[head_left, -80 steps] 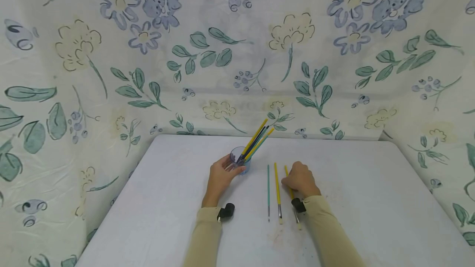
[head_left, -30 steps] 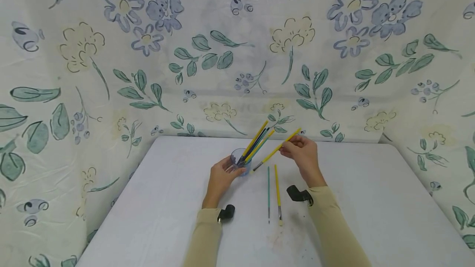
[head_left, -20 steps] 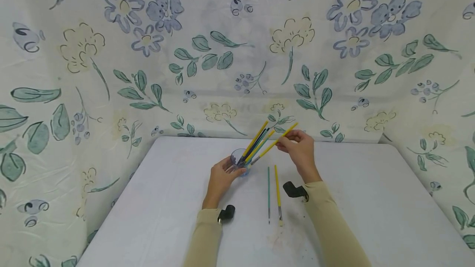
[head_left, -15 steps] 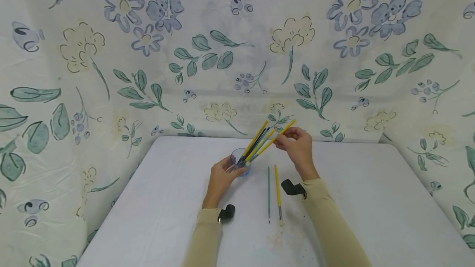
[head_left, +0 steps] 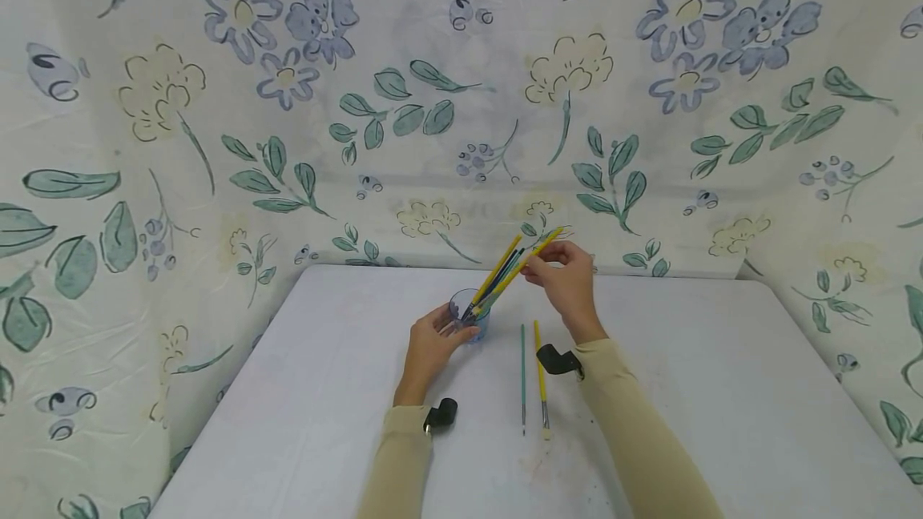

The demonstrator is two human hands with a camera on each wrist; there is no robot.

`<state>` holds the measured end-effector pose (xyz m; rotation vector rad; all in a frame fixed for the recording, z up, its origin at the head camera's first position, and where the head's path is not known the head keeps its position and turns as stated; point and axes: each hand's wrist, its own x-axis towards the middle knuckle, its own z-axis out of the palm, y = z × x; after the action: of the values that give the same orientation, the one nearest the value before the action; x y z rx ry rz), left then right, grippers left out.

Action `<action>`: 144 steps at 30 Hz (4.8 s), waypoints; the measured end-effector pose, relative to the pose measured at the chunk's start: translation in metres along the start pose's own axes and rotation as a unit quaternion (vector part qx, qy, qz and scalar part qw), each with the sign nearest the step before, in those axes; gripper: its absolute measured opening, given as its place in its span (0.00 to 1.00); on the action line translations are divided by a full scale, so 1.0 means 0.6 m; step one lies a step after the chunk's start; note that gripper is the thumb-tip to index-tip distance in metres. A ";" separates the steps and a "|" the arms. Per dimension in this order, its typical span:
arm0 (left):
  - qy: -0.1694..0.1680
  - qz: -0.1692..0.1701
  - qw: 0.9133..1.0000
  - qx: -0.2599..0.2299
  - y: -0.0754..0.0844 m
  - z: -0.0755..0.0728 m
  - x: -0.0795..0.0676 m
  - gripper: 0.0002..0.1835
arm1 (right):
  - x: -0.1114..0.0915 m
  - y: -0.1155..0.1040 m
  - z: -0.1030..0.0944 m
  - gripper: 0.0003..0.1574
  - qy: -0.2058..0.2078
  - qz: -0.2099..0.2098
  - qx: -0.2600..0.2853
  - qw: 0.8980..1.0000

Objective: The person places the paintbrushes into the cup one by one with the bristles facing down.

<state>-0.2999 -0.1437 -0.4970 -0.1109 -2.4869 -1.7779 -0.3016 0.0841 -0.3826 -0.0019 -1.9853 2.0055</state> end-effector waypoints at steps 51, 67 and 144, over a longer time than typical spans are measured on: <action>0.000 -0.001 1.000 -0.004 0.004 -0.001 -0.002 0.43 | -0.011 0.019 -0.004 0.14 -0.019 -0.002 -0.143 0.989; -0.002 -0.001 1.000 -0.011 0.003 -0.002 -0.001 0.44 | -0.025 0.066 -0.037 0.20 -0.010 0.070 -0.225 0.972; -0.003 0.002 1.000 -0.018 0.001 -0.003 -0.005 0.43 | -0.071 0.136 -0.024 0.15 -0.148 0.189 -0.454 0.858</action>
<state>-0.2967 -0.1451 -0.4962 -0.1221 -2.4574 -1.8234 -0.2761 0.0896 -0.4722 -0.3371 -3.1476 1.0636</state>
